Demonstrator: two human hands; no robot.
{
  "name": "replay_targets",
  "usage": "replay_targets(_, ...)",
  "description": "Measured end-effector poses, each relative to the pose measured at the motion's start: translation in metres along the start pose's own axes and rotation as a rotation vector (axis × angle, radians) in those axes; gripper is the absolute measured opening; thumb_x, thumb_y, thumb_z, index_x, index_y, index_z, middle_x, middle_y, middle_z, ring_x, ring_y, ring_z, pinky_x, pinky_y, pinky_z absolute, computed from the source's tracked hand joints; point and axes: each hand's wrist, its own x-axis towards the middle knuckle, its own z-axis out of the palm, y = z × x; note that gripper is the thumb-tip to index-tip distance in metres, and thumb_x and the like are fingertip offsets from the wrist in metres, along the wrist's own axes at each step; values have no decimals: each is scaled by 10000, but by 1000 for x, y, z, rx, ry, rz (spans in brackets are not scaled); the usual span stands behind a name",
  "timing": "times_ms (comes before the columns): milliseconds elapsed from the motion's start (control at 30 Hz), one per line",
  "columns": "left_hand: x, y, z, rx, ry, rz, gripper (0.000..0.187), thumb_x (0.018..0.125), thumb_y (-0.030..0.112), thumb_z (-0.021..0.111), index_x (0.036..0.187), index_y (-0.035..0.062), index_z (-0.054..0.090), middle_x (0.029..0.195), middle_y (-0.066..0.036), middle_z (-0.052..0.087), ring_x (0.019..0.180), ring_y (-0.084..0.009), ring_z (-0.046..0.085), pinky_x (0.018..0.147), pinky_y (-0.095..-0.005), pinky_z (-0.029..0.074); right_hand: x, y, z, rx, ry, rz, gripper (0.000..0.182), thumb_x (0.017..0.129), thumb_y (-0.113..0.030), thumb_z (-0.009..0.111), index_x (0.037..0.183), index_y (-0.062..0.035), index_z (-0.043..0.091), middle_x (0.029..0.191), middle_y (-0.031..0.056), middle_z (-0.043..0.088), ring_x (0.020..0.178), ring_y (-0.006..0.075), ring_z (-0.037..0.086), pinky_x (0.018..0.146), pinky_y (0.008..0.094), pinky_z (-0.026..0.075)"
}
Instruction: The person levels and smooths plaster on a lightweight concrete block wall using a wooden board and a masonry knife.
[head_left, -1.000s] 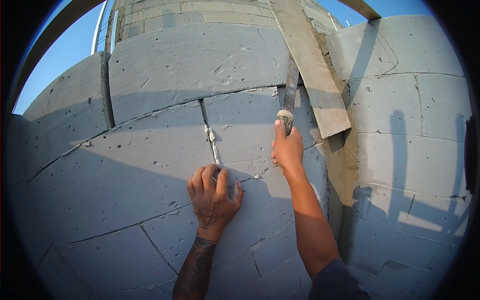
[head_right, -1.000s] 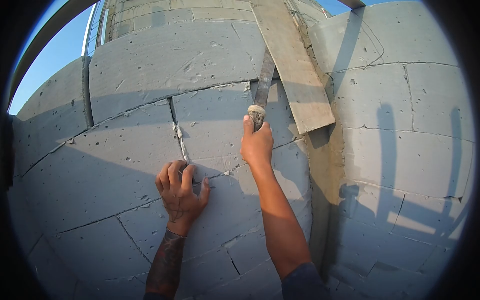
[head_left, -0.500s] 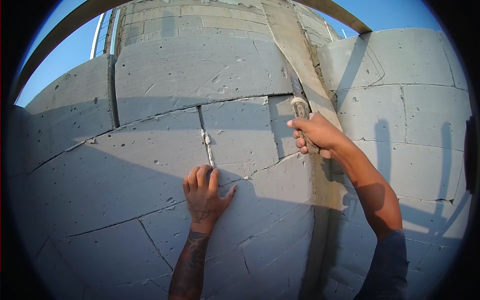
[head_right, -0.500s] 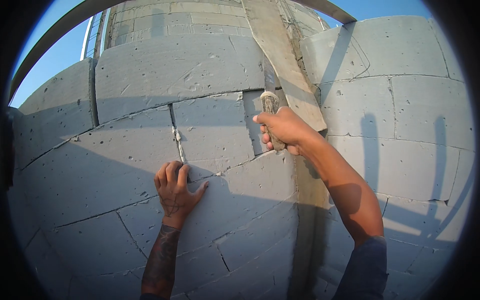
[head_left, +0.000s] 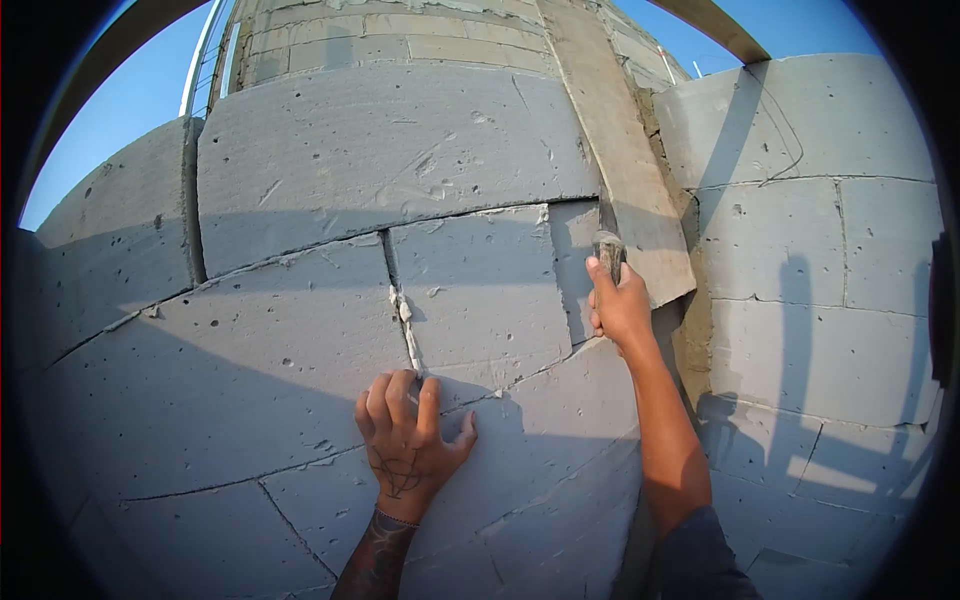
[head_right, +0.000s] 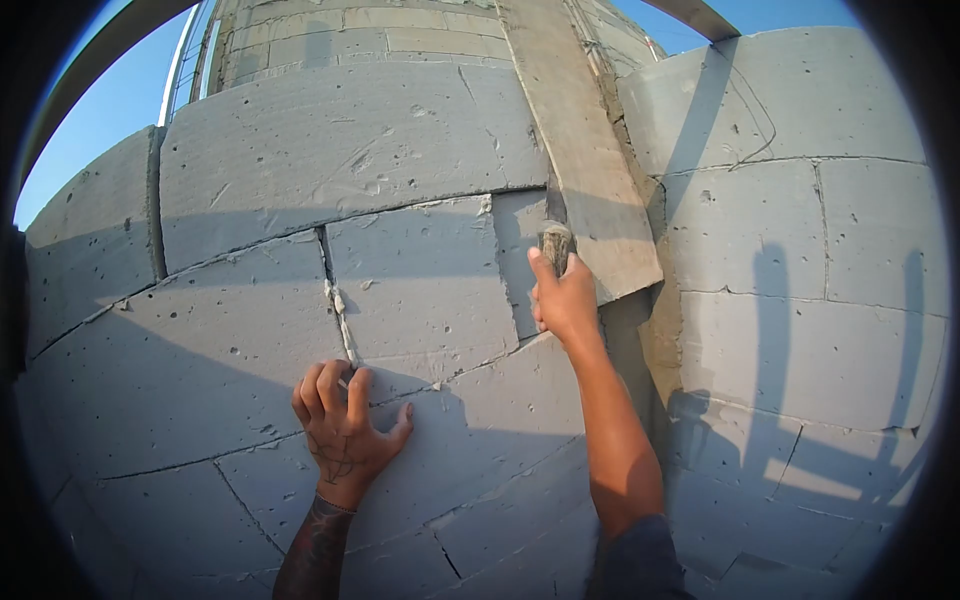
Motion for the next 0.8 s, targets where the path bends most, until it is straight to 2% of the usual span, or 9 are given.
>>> replay_targets(67, 0, 1, -2, 18, -15, -3, 499, 557, 319, 729, 943, 69, 537, 1066, -108, 405, 1086, -284, 344, 929, -435, 276, 35, -19, 13, -26, 58, 14, 377, 821, -367, 570, 844, -3, 475, 572, 36, 466, 381, 99, 434, 310, 251, 338)
replay_targets(167, -1, 2, -1, 29, 6, -6, 499, 551, 313, 732, 941, 72, 535, 1057, -109, 410, 1080, -286, 350, 928, -433, 276, 43, -45, 23, -83, 74, 61, 400, 823, -370, 562, 831, 24, 492, 607, 46, 483, 399, 100, 438, 325, 251, 349)
replay_targets(233, 1, 2, -4, 22, -3, -11, 493, 546, 308, 735, 932, 77, 534, 1045, -109, 416, 1076, -282, 357, 925, -426, 281, 39, -46, 20, -62, 2, 115, 418, 823, -368, 559, 802, 43, 491, 646, 60, 498, 420, 102, 445, 339, 247, 360)
replay_targets(300, 2, 3, -4, 21, 9, -25, 496, 542, 305, 738, 931, 80, 528, 1044, -106, 420, 1074, -275, 362, 921, -416, 287, 40, -51, 8, -40, -32, 102, 427, 819, -362, 565, 838, 56, 478, 650, 55, 490, 450, 102, 453, 354, 243, 372)
replay_targets(400, -2, -1, -7, -1, 5, -19, 507, 541, 310, 739, 938, 82, 521, 1046, -97, 423, 1075, -273, 365, 913, -408, 294, 42, -68, -23, -101, -275, 162, 413, 837, -306, 537, 983, 60, 412, 654, 32, 452, 471, 86, 443, 372, 226, 377)
replay_targets(533, -2, -4, -6, 16, -1, 10, 520, 543, 317, 740, 950, 86, 513, 1048, -91, 421, 1077, -274, 362, 907, -406, 296, 46, -76, -28, -84, -402, 198, 362, 841, -283, 529, 956, 39, 410, 660, 30, 447, 471, 80, 443, 369, 225, 373)
replay_targets(633, 0, 0, -8, 33, -48, -21, 547, 538, 328, 743, 968, 89, 502, 1055, -93, 415, 1084, -271, 352, 910, -404, 293, 39, -51, -15, -55, -332, 173, 317, 841, -278, 534, 890, 12, 415, 654, 33, 447, 462, 82, 441, 365, 232, 370)
replay_targets(700, 1, -3, -3, 77, -38, -1, 581, 536, 364, 741, 981, 87, 490, 1072, -105, 397, 1090, -278, 337, 917, -419, 283, 41, -43, 2, 31, -190, 123, 291, 843, -273, 532, 837, -8, 414, 654, 31, 449, 442, 82, 432, 354, 237, 358)
replay_targets(800, -1, 2, -1, 104, -41, 30, 609, 551, 432, 728, 984, 82, 482, 1088, -123, 368, 1097, -301, 323, 926, -454, 265, 44, -40, 20, 56, -163, 152, 270, 839, -259, 538, 812, -14, 430, 640, 30, 447, 424, 81, 421, 340, 238, 341)
